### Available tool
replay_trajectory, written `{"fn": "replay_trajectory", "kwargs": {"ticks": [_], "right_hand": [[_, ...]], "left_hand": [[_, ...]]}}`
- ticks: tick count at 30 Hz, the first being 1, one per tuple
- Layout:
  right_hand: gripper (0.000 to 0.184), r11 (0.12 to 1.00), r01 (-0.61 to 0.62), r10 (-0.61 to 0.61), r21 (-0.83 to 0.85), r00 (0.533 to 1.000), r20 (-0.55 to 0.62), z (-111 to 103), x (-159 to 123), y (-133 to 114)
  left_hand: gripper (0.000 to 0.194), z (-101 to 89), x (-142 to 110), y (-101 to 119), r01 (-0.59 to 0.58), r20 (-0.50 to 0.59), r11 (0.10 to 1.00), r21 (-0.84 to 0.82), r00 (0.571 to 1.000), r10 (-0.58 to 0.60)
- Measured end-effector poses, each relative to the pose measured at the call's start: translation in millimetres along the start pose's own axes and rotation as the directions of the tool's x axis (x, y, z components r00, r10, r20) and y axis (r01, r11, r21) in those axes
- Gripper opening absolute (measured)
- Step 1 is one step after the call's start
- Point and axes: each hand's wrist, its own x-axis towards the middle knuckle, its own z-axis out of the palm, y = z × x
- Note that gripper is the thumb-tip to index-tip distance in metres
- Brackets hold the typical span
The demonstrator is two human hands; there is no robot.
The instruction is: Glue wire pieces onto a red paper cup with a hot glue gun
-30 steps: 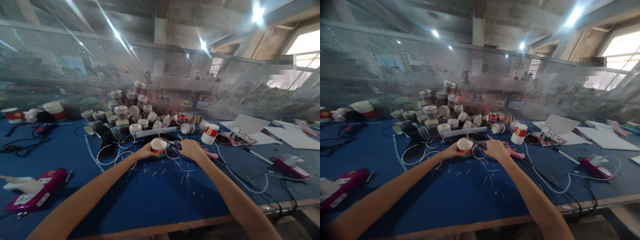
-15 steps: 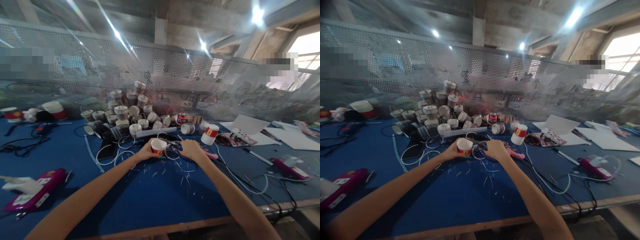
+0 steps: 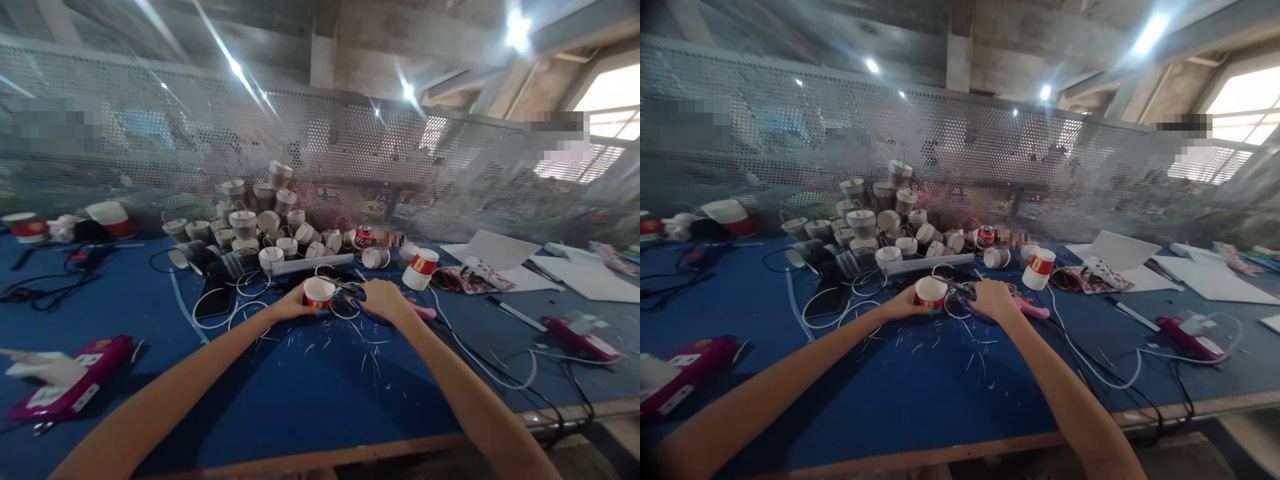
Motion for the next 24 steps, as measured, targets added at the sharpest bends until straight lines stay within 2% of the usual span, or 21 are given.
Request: {"fn": "replay_trajectory", "kwargs": {"ticks": [6, 12, 15, 19, 24], "right_hand": [[0.065, 1.0, 0.002, -0.002, 0.022, 1.0, -0.004, -2.8, -2.0, 0.2], [0.064, 1.0, 0.012, -0.012, 0.023, 1.0, -0.018, -2.2, -2.1, -0.3], [0.061, 1.0, 0.01, -0.01, 0.004, 1.0, -0.02, -1.0, -1.2, -0.3], [0.057, 1.0, 0.009, -0.009, -0.013, 1.0, -0.023, -0.1, -0.2, -0.5], [0.054, 0.999, 0.001, -0.003, -0.045, 0.999, -0.038, -0.8, -0.7, -3.5]], "left_hand": [[0.078, -0.1, 0.9, -3.6, 0.002, -0.014, 0.999, -0.043, 1.0, -0.002], [0.08, 1.5, -1.1, 3.1, 0.081, -0.032, 0.989, -0.127, 0.996, -0.086], [0.083, 4.1, -0.9, 4.4, 0.079, -0.059, 0.984, -0.157, 0.994, -0.089], [0.081, 6.6, 0.9, 1.2, 0.02, -0.167, 0.994, -0.112, 0.985, -0.038], [0.073, 5.4, 0.4, 2.3, 0.054, -0.179, 0.997, -0.052, 0.982, -0.062]]}}
